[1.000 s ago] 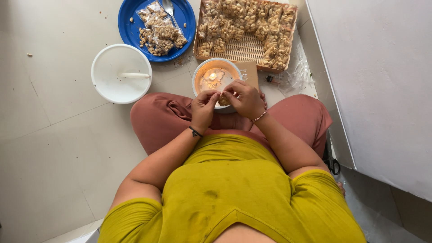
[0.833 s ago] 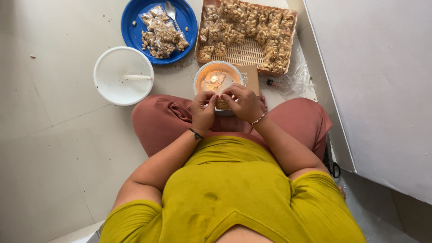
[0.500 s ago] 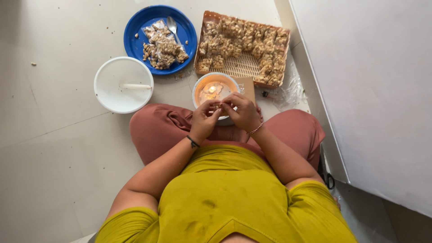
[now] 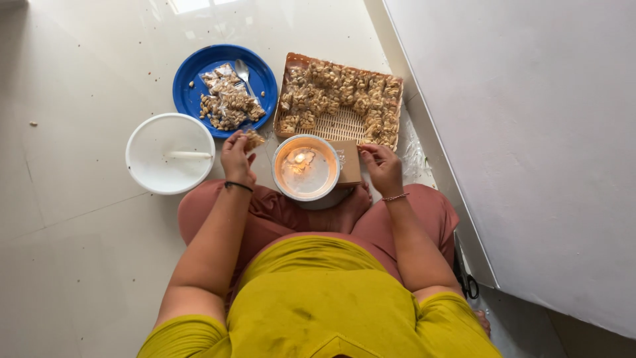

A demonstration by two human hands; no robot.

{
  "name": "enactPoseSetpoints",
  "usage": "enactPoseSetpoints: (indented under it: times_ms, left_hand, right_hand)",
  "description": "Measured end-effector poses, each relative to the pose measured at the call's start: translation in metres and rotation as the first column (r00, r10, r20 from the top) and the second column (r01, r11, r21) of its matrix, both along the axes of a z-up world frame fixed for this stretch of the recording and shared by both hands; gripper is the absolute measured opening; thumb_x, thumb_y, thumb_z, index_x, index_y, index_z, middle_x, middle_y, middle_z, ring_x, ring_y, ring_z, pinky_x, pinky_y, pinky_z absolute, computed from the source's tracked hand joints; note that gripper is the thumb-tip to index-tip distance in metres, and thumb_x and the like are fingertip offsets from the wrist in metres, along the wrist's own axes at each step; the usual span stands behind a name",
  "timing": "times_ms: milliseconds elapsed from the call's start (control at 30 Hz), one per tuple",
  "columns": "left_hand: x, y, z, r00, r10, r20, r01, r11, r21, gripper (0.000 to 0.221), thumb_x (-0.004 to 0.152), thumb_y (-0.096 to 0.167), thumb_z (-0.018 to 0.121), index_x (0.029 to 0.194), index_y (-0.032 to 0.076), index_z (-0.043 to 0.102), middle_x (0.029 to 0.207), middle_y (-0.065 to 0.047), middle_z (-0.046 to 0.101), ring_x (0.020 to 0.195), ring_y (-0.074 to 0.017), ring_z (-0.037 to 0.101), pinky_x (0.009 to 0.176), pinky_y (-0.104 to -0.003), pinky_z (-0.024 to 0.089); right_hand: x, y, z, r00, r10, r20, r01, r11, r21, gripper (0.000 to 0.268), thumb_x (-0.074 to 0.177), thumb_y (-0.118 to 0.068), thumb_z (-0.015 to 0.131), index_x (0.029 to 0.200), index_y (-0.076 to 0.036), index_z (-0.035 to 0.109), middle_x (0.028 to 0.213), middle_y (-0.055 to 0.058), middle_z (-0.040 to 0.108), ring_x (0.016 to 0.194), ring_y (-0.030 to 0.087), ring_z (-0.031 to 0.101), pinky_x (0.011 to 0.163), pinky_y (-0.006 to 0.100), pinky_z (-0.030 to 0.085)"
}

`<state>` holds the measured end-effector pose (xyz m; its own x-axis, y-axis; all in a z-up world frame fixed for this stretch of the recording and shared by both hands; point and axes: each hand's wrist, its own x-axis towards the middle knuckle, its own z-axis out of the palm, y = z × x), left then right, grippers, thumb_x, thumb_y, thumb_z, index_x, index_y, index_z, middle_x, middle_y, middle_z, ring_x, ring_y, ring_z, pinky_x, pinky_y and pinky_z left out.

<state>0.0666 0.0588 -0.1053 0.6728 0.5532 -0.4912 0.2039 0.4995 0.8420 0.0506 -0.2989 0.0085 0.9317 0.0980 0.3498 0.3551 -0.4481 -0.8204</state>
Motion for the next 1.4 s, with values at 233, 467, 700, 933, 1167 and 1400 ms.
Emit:
enactPoseSetpoints:
  times_ms: [233,467,700,933,1167,1400]
  left_hand:
    - [0.095,0.055,-0.126,0.97,0.216,-0.108,-0.237,0.937,-0.255,0.027,0.084,0.015,0.07,0.103,0.031,0.06,0.082,-0.005,0.068,0.073,-0.0252,0.071,0.067,-0.05,0.066]
    - [0.089,0.061,-0.063,0.951,0.308,0.01,-0.296,0.92,-0.257,0.091,0.092,0.034,0.092,0.158,0.033,0.029,0.164,-0.019,0.028,0.146,-0.053,0.029,0.104,-0.086,0.028]
    - [0.0,-0.001,0.055,0.996,-0.056,0.074,0.077,0.946,-0.314,0.032,0.099,0.038,0.064,0.127,0.022,0.059,0.111,0.003,0.059,0.105,-0.0173,0.061,0.09,-0.041,0.056]
    - [-0.041,0.005,0.003,0.987,-0.157,0.024,0.156,0.933,-0.324,0.025,0.099,0.036,0.064,0.12,0.022,0.061,0.112,0.003,0.067,0.099,-0.0156,0.068,0.084,-0.033,0.059]
    - [-0.037,-0.005,0.003,0.978,-0.207,0.017,0.204,0.941,-0.269,0.024,0.1,0.035,0.063,0.119,0.021,0.063,0.109,0.002,0.069,0.093,-0.0143,0.07,0.076,-0.029,0.06]
    - [-0.038,-0.001,-0.004,0.979,-0.203,0.0,0.196,0.945,-0.261,0.024,0.098,0.034,0.067,0.118,0.02,0.065,0.108,0.0,0.072,0.092,-0.0167,0.072,0.075,-0.031,0.062]
  right_hand:
    - [0.03,-0.086,-0.099,0.902,-0.299,-0.312,0.247,0.949,-0.194,0.012,0.099,-0.023,0.075,0.109,-0.019,0.08,0.097,0.007,0.076,0.089,0.023,0.073,0.079,0.035,0.059]
    - [0.043,-0.095,-0.127,0.823,-0.368,-0.433,0.255,0.92,-0.296,0.013,0.097,-0.03,0.073,0.107,-0.026,0.08,0.094,0.006,0.078,0.093,0.026,0.074,0.08,0.038,0.059]
    - [0.084,-0.094,-0.121,0.913,-0.355,-0.203,0.218,0.843,-0.491,0.012,0.096,-0.026,0.072,0.105,-0.027,0.08,0.094,0.008,0.075,0.092,0.029,0.073,0.083,0.041,0.06]
    - [0.125,-0.091,-0.157,0.951,-0.3,-0.076,0.188,0.756,-0.627,0.015,0.095,-0.025,0.071,0.108,-0.029,0.078,0.096,0.005,0.071,0.097,0.031,0.072,0.089,0.044,0.058]
    - [0.133,-0.076,-0.169,0.943,-0.332,-0.024,0.18,0.568,-0.803,0.009,0.088,-0.03,0.076,0.096,-0.03,0.072,0.1,-0.001,0.066,0.108,0.026,0.065,0.094,0.046,0.052]
    - [0.124,-0.071,-0.172,0.971,-0.191,0.143,0.222,0.509,-0.831,0.005,0.089,-0.031,0.066,0.086,-0.032,0.07,0.092,-0.006,0.065,0.103,0.017,0.064,0.088,0.039,0.049]
